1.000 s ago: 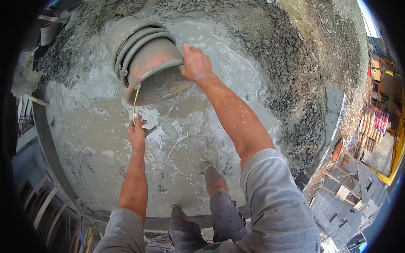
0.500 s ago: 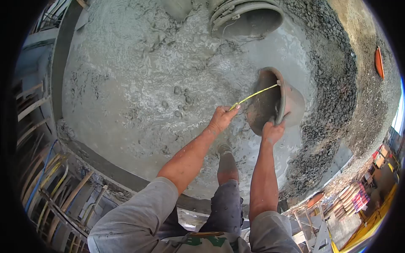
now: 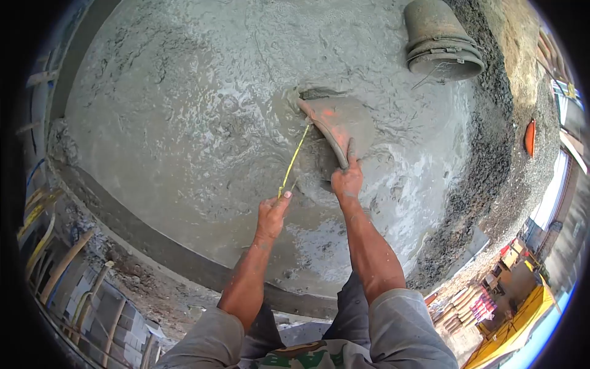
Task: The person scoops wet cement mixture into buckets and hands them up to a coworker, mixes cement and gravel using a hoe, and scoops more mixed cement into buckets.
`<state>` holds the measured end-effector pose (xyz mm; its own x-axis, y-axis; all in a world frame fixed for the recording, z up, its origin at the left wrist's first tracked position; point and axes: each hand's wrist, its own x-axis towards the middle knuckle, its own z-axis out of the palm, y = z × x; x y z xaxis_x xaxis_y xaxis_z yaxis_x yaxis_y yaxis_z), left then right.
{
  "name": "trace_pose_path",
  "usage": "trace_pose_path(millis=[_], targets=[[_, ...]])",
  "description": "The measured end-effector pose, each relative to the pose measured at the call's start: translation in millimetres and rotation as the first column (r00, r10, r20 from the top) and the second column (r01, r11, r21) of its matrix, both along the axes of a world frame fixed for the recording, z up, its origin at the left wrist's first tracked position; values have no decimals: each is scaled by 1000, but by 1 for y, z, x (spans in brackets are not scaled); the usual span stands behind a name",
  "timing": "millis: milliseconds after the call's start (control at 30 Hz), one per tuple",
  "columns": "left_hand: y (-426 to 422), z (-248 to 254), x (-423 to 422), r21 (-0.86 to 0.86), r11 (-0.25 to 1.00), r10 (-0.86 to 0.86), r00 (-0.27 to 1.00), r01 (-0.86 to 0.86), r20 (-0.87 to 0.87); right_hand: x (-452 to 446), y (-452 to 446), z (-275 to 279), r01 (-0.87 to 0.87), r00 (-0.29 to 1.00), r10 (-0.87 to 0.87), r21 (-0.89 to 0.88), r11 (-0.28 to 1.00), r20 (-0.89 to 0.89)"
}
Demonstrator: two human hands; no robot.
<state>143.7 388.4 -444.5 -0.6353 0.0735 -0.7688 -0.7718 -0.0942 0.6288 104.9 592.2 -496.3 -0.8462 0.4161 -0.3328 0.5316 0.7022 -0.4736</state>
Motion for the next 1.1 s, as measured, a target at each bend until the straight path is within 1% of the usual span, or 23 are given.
trace_pose_path(millis=[33,67,100,133,167,200,267,300,400,500,567,633,733,833,933,1033,1100], targets=[[-13,19,2,-17,1000,21,999,-21,29,-1,-18,11,20,999,-21,-66,998,-27],[-25,40,2,-40,999,36,998,-34,54,7,-22,4,85,996,-79,-125,988,47],[-30,60,-4,-123,992,-33,999,38,41,17,-17,-18,144,985,-123,-185,972,121],[-26,82,-13,-210,973,-93,995,99,37,17,-12,-25,196,969,-150,-241,951,198],[-24,103,-16,-296,941,-156,986,164,49,11,-12,-8,266,942,-156,-378,887,298],[-25,120,-22,-348,919,-191,982,184,15,-3,-13,6,336,911,-141,-501,798,387],[-26,153,-35,-458,865,-248,968,206,-32,-12,-23,7,395,873,-107,-560,728,476],[-27,174,-40,-469,842,-280,959,268,46,-2,-27,8,443,837,-91,-571,691,539],[-30,223,-41,-540,801,-259,963,257,75,1,-58,45,465,783,-33,-551,693,621],[-43,281,-43,-552,796,-212,969,248,129,11,-88,81,400,740,-29,-406,822,672],[-63,302,-35,-550,822,-130,989,148,73,15,-102,110,308,737,86,-447,840,670],[-82,335,-24,-535,841,-66,997,82,49,28,-109,140,229,681,198,-462,857,705],[-110,373,-13,-533,845,-21,999,34,30,38,-135,191,101,758,160,-356,929,632],[-140,397,5,-498,867,40,999,-25,20,47,-155,262,-31,769,241,-341,939,593],[-162,435,13,-406,905,115,992,-129,-58,49,-170,309,-40,763,259,-356,934,593],[-177,439,23,-417,908,4,996,-42,-93,58,-169,322,46,755,230,-399,916,614],[-176,447,36,-415,909,-24,995,-20,-100,59,-172,343,11,764,245,-392,920,597]])
